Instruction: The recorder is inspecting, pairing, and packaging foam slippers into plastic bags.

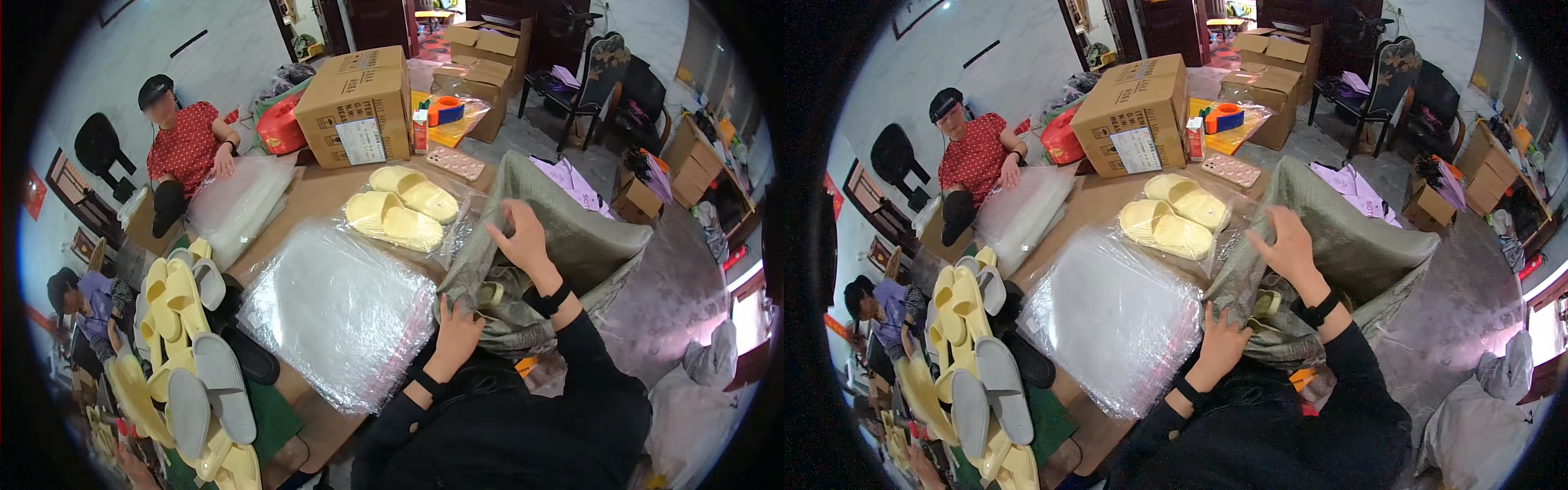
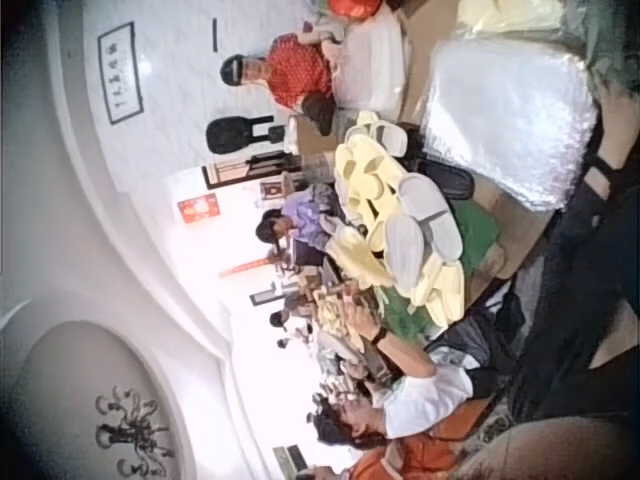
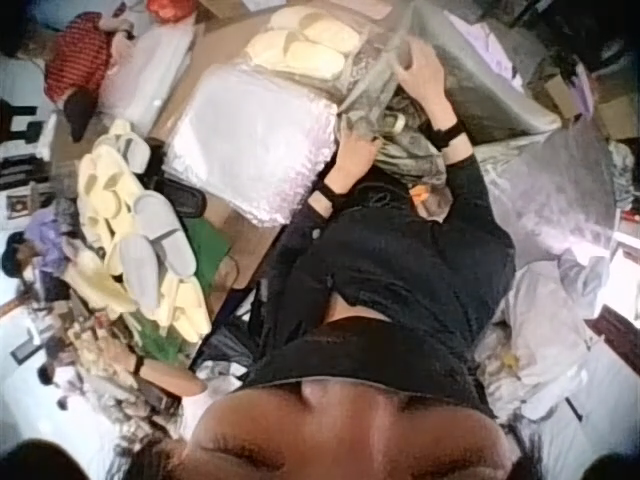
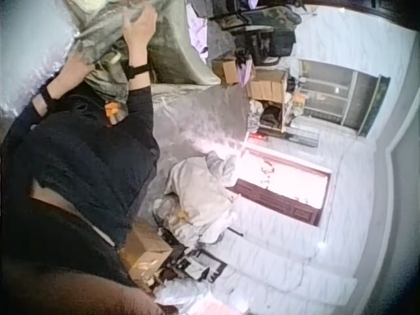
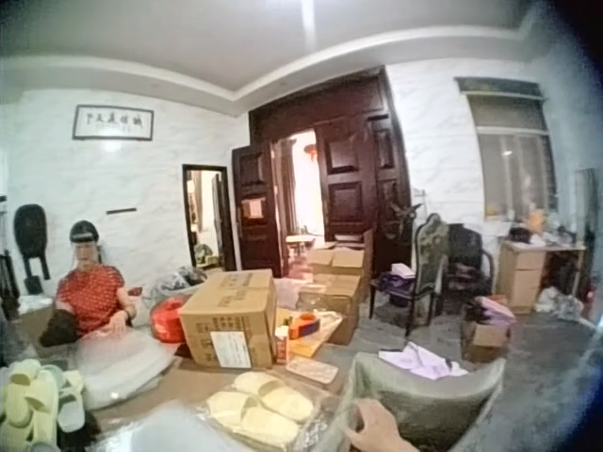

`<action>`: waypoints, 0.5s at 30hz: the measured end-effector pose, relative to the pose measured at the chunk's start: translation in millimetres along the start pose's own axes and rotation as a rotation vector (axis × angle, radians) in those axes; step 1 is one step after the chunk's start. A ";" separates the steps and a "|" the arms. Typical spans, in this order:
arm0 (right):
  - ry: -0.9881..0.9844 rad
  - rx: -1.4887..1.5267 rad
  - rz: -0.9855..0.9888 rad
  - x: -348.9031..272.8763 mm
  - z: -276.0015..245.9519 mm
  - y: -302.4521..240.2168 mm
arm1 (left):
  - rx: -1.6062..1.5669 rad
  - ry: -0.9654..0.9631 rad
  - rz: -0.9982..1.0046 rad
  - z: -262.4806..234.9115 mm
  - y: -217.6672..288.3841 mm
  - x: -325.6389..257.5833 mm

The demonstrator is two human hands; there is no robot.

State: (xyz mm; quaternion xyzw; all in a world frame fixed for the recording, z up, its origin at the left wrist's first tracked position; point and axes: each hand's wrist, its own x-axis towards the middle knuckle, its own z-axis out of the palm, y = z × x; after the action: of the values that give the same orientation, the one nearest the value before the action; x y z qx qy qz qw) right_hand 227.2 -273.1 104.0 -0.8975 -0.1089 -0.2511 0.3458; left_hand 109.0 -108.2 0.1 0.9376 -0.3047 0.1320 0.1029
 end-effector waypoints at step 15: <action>0.352 1.635 0.143 74.0 3.8 -55.0 | 0.008 -0.114 -0.017 10.5 -3.6 -15.6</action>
State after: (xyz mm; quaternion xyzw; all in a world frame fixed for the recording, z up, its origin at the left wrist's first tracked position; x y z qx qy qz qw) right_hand 271.2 -228.4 171.6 -0.3166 -0.1439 -0.2069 0.9145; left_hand 101.0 -99.8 -15.1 0.9465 -0.3018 0.0787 0.0829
